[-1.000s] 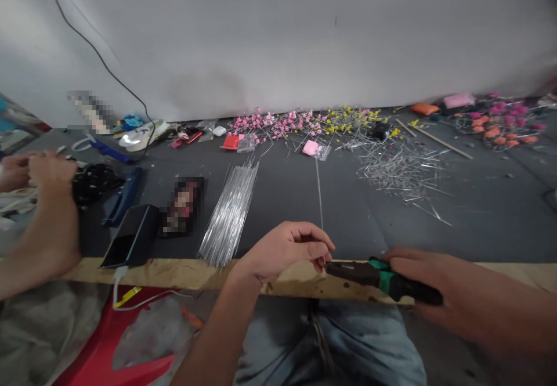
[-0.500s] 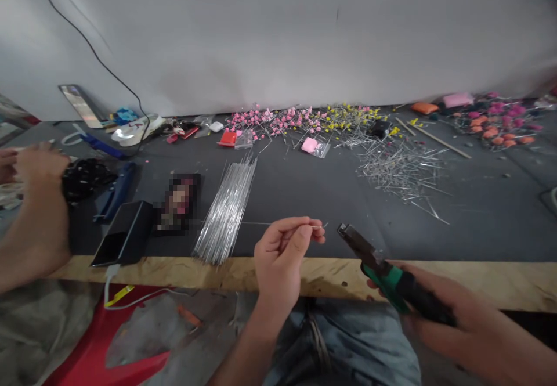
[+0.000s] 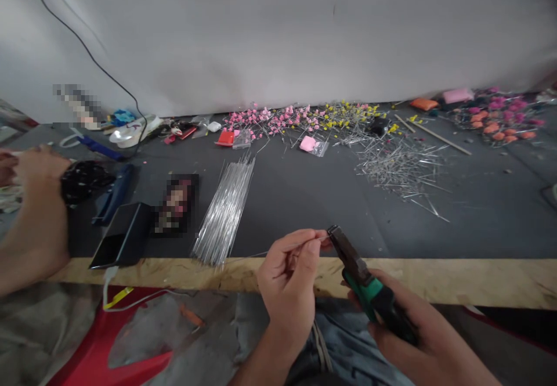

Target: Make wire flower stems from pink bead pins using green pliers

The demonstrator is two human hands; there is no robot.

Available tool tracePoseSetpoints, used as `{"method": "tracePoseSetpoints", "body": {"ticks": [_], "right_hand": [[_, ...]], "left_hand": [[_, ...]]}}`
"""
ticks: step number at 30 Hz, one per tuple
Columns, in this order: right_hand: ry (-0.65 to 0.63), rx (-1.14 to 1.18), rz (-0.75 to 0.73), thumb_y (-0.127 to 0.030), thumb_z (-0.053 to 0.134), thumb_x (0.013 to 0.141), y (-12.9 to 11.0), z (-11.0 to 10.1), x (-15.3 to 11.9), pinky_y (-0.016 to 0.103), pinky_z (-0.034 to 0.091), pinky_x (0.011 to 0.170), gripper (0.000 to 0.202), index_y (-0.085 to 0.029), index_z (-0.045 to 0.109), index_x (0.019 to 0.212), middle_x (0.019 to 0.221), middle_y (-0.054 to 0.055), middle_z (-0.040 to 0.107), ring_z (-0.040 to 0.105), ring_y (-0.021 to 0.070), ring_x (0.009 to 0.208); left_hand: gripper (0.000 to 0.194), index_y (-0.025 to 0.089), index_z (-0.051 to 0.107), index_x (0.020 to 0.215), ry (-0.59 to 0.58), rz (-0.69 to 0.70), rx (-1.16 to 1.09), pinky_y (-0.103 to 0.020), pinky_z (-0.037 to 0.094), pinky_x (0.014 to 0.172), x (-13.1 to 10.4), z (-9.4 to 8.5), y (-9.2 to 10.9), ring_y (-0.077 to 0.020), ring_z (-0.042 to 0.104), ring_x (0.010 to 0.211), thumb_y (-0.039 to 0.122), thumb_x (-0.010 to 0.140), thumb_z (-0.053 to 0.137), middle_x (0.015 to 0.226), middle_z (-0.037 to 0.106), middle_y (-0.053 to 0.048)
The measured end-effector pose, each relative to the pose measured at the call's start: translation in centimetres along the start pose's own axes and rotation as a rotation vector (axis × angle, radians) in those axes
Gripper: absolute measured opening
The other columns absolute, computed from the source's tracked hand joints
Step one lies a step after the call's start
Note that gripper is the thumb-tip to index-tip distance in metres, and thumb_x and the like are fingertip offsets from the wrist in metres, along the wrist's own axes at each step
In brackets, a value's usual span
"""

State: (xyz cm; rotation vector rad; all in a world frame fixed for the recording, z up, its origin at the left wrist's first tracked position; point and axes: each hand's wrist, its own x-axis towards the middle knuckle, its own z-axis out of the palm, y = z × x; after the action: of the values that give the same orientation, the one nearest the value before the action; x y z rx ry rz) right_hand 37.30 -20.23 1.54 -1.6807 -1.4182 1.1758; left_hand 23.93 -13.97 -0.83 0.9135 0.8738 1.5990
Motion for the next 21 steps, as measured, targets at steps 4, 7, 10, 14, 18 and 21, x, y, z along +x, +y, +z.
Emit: {"method": "tracePoseSetpoints", "body": {"ticks": [4,7,10,14,18,21], "right_hand": [[0.029,-0.019,-0.021,-0.015,0.05,0.061,-0.05,0.24,0.0,0.025,0.051,0.074,0.042,-0.021,0.063,0.101,0.089,0.002,0.07,0.065,0.0193,0.083],[0.033,-0.021,-0.033,-0.016,0.05,0.062,-0.13,0.33,-0.06,0.024,0.05,0.075,0.044,-0.022,0.062,0.104,0.09,0.002,0.069,0.065,0.0192,0.084],[0.03,-0.02,-0.039,-0.017,0.049,0.063,-0.21,0.43,-0.17,0.023,0.05,0.074,0.044,-0.022,0.06,0.106,0.091,0.002,0.069,0.065,0.0188,0.085],[-0.005,-0.06,0.013,-0.015,0.047,0.065,-0.01,0.73,-0.35,0.022,0.05,0.064,0.034,-0.021,0.061,0.095,0.085,0.001,0.068,0.064,0.0177,0.079],[-0.032,-0.111,0.03,-0.014,0.045,0.065,0.3,0.94,-0.48,0.022,0.049,0.058,0.024,-0.02,0.06,0.082,0.075,0.0,0.067,0.063,0.017,0.071],[-0.027,-0.122,0.015,-0.015,0.044,0.066,0.21,0.79,-0.56,0.022,0.048,0.058,0.023,-0.02,0.059,0.083,0.071,0.0,0.065,0.061,0.0161,0.066]], "left_hand": [[0.019,0.025,0.066,0.088,0.018,0.013,-0.002,-0.017,0.054,0.073,-0.07,-0.05,-0.01,-0.0068,0.065,0.077,0.011,0.079,0.058,0.084,0.07,0.003],[0.018,0.025,0.066,0.088,0.025,0.003,-0.002,-0.017,0.054,0.073,-0.12,-0.08,0.02,-0.007,0.065,0.078,0.012,0.078,0.058,0.084,0.07,0.003],[0.018,0.025,0.066,0.088,0.04,-0.012,-0.008,-0.019,0.055,0.072,-0.21,-0.07,0.1,-0.0084,0.066,0.077,0.012,0.077,0.059,0.084,0.07,0.002],[0.016,0.024,0.066,0.087,0.053,-0.021,-0.006,-0.022,0.055,0.072,-0.39,0.0,0.21,-0.0098,0.066,0.077,0.013,0.077,0.06,0.084,0.07,0.001],[0.012,0.021,0.066,0.086,0.048,-0.05,0.016,-0.025,0.055,0.072,-0.43,-0.13,0.16,-0.0117,0.066,0.075,0.017,0.076,0.061,0.082,0.07,-0.001],[0.011,0.02,0.065,0.087,0.0,-0.08,0.016,-0.026,0.054,0.073,-0.16,-0.35,0.17,-0.0121,0.065,0.077,0.019,0.077,0.06,0.084,0.069,-0.003]]}}
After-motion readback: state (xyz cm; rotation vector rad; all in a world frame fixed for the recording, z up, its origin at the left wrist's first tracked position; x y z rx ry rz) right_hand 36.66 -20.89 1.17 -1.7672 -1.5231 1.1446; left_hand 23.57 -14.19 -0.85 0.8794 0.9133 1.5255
